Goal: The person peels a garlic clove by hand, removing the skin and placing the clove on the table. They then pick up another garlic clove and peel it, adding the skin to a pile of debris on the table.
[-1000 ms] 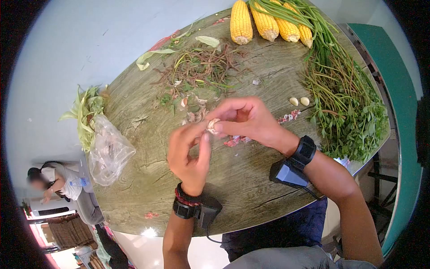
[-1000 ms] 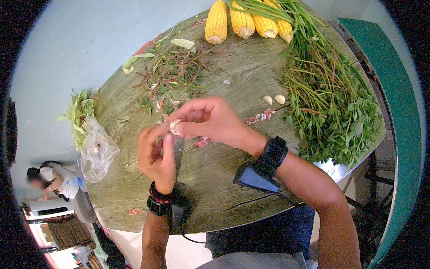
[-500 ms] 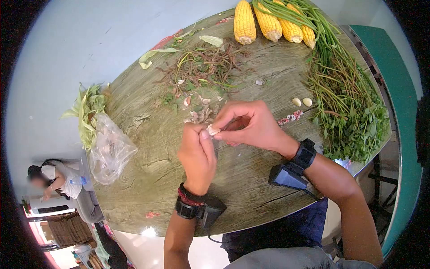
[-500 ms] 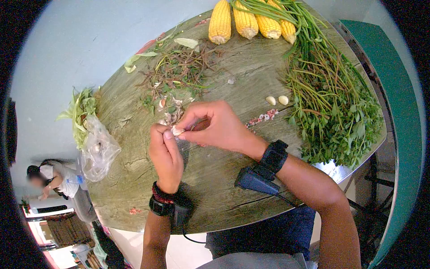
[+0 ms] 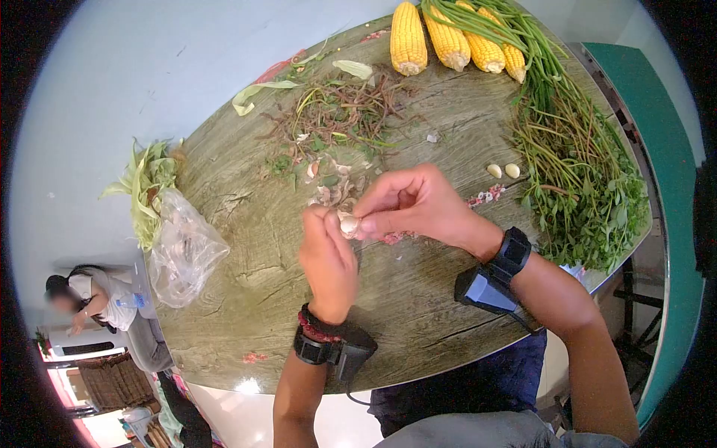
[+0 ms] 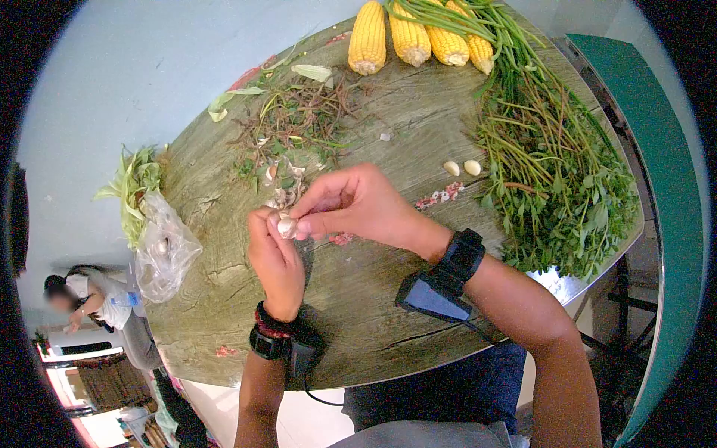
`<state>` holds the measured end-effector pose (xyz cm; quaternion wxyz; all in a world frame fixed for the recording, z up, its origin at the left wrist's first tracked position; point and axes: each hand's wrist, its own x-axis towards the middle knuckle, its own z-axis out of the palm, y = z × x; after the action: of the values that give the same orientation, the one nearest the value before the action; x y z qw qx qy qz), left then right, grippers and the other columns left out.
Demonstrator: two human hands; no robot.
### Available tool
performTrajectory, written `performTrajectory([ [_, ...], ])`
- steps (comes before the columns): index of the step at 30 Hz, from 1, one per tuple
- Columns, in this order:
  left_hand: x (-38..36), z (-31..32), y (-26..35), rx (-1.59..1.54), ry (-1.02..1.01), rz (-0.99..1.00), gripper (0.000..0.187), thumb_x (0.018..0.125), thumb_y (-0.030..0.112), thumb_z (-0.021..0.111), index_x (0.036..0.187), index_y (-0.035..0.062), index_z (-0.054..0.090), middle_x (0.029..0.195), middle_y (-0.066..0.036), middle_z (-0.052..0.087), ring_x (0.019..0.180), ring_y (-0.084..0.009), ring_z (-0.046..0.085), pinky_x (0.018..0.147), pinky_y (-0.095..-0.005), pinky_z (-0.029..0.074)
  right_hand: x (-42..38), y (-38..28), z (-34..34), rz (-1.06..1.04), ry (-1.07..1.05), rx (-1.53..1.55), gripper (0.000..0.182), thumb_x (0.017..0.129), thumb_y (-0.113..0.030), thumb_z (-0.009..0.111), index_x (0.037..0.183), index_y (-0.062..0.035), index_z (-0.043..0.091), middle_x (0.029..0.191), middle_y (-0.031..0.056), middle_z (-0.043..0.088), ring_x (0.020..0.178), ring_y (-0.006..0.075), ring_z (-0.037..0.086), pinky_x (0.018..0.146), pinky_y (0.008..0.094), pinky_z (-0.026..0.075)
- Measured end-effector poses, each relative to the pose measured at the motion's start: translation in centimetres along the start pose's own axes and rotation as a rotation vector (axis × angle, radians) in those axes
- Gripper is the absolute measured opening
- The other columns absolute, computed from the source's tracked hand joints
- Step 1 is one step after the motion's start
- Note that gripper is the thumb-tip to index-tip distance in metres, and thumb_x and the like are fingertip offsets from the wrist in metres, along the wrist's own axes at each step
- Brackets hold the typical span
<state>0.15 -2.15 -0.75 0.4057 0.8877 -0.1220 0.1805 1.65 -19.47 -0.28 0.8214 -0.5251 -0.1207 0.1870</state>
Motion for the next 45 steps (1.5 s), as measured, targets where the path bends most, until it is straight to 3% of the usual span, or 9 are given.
performTrajectory([
  [3, -0.1, 0.2, 0.0, 0.055, -0.03, 0.003, 0.014, 0.1, 0.013, 0.042, 0.091, 0.0032, 0.048, 0.067, -0.013, 0.047, 0.057, -0.022, 0.047, 0.055, -0.034, 0.042, 0.2, 0.4, 0.1, -0.021, -0.018, -0.125, 0.02, 0.082, -0.001, 0.072, 0.102, 0.0001, 0.067, 0.094, 0.005, 0.068, 0.073, 0.0055, 0.06, 0.058, 0.0206, 0.049],
  [12, 0.1, 0.2, 0.1, 0.203, 0.012, 0.025, 0.015, 0.099, 0.014, 0.046, 0.088, 0.0045, 0.049, 0.062, -0.017, 0.054, 0.052, -0.0315, 0.056, 0.051, -0.0406, 0.043, -0.1, 0.6, 0.7, -0.177, 0.007, -0.44, 0.037, 0.082, -0.001, 0.071, 0.118, -0.0025, 0.061, 0.1, 0.0021, 0.066, 0.086, 0.0048, 0.06, 0.065, 0.0191, 0.05],
  [15, 0.1, 0.2, -0.3, 0.222, 0.019, 0.065, 0.015, 0.099, 0.014, 0.046, 0.088, 0.0047, 0.049, 0.063, -0.017, 0.055, 0.053, -0.032, 0.056, 0.051, -0.041, 0.043, 0.7, 2.2, 0.8, -0.278, -0.039, -0.223, 0.036, 0.086, -0.004, 0.068, 0.121, -0.0038, 0.059, 0.1, 0.002, 0.066, 0.085, 0.0052, 0.06, 0.066, 0.0196, 0.05],
  [18, 0.1, 0.1, 0.0, 0.213, 0.017, 0.031, 0.015, 0.099, 0.015, 0.045, 0.088, 0.0046, 0.048, 0.062, -0.017, 0.053, 0.053, -0.0303, 0.055, 0.051, -0.0401, 0.043, 0.2, 0.6, 0.4, 0.06, -0.042, -0.16, 0.033, 0.091, -0.008, 0.064, 0.123, -0.0027, 0.057, 0.105, 0.0042, 0.066, 0.088, 0.0073, 0.061, 0.071, 0.0216, 0.052],
  [24, 0.6, 0.0, -1.1, 0.003, 0.128, -0.043, 0.019, 0.102, 0.014, 0.039, 0.088, 0.0026, 0.046, 0.065, -0.007, 0.044, 0.052, -0.0171, 0.042, 0.05, -0.0325, 0.039, 0.6, 1.2, 0.2, -0.058, -0.025, -0.015, 0.023, 0.092, -0.006, 0.059, 0.114, -0.0024, 0.056, 0.115, 0.0088, 0.065, 0.093, 0.0104, 0.065, 0.063, 0.02, 0.053],
  [30, 1.4, -0.6, -3.5, 0.015, 0.156, -0.086, 0.019, 0.101, 0.009, 0.04, 0.105, 0.0024, 0.057, 0.074, -0.004, 0.05, 0.065, -0.0161, 0.05, 0.058, -0.0293, 0.041, 0.4, 0.6, 0.3, -0.096, -0.02, 0.038, 0.026, 0.092, -0.003, 0.059, 0.116, 0.0004, 0.051, 0.119, 0.0162, 0.062, 0.108, 0.0233, 0.063, 0.082, 0.0295, 0.055],
  [36, 2.4, -1.4, -0.7, 0.299, 0.197, 0.284, 0.035, 0.09, -0.001, 0.047, 0.121, 0.0069, 0.061, 0.105, -0.012, 0.06, 0.097, -0.0261, 0.057, 0.082, -0.032, 0.045, 0.4, 0.3, 0.2, -0.09, 0.04, 0.094, 0.027, 0.09, 0.001, 0.061, 0.114, 0.0005, 0.051, 0.119, 0.0177, 0.063, 0.102, 0.0227, 0.066, 0.077, 0.0271, 0.056],
  [42, 1.2, -1.6, 0.2, -0.01, -0.082, 0.382, 0.027, 0.085, -0.002, 0.058, 0.109, 0.0051, 0.066, 0.104, -0.011, 0.059, 0.093, -0.0243, 0.057, 0.081, -0.0328, 0.046, 0.2, 0.2, 0.2, -0.006, 0.056, -0.166, 0.024, 0.084, 0.002, 0.068, 0.107, 0.0013, 0.06, 0.104, 0.01, 0.068, 0.089, 0.0112, 0.066, 0.071, 0.0224, 0.054],
  [45, 1.4, -1.1, 0.0, -0.123, -0.074, 0.311, 0.024, 0.082, -0.003, 0.063, 0.104, 0.0039, 0.068, 0.1, -0.011, 0.059, 0.09, -0.0227, 0.057, 0.079, -0.0312, 0.046, 0.5, 1.6, 0.2, -0.143, 0.12, -0.155, 0.026, 0.084, -0.005, 0.071, 0.107, -0.0019, 0.062, 0.087, 0.0049, 0.069, 0.073, 0.0054, 0.062, 0.052, 0.0202, 0.052],
])
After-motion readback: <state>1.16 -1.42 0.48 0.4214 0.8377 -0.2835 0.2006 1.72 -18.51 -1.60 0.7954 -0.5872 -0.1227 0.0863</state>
